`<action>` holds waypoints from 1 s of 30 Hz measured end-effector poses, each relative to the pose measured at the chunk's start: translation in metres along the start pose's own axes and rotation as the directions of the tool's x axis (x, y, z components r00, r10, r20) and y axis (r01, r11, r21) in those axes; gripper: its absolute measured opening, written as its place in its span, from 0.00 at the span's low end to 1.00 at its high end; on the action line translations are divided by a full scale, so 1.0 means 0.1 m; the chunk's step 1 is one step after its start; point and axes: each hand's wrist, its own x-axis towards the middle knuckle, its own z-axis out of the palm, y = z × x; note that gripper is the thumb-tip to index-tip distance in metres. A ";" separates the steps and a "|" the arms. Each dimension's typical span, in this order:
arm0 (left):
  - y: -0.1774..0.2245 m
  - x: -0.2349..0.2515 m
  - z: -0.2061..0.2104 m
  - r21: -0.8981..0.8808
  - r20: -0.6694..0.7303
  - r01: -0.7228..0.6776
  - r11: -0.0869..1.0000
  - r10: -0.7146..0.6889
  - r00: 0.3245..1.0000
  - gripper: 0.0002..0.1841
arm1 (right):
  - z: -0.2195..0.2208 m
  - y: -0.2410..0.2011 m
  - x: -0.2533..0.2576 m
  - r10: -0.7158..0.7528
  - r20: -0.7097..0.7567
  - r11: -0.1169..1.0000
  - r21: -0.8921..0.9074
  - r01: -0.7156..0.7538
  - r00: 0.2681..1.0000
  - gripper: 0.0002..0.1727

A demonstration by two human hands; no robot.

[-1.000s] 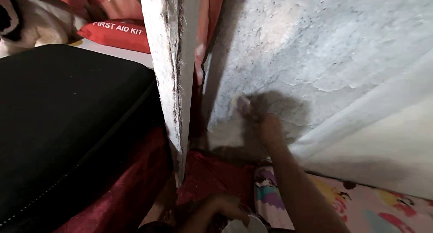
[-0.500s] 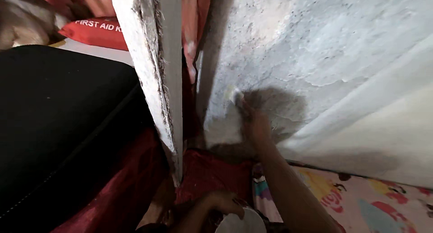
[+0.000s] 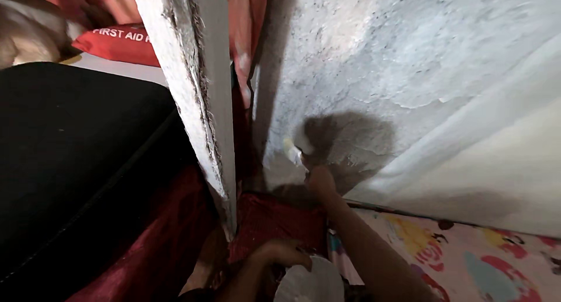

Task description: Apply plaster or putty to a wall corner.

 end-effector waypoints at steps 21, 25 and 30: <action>0.01 -0.14 -0.42 -0.495 -0.827 -0.631 0.597 -0.101 0.553 0.30 | -0.56 1.18 -1.34 -0.379 -0.638 0.276 0.613 0.740 0.670 0.09; 0.08 -0.14 -0.40 -0.467 -0.850 -0.675 0.571 -0.080 0.520 0.28 | -0.55 1.08 -1.40 -0.407 -0.508 0.375 0.664 0.646 0.759 0.15; 0.08 -0.16 -0.39 -0.386 -0.862 -0.673 0.630 0.013 0.507 0.27 | -0.36 0.90 -1.34 -0.442 -0.326 0.474 0.706 0.526 0.836 0.13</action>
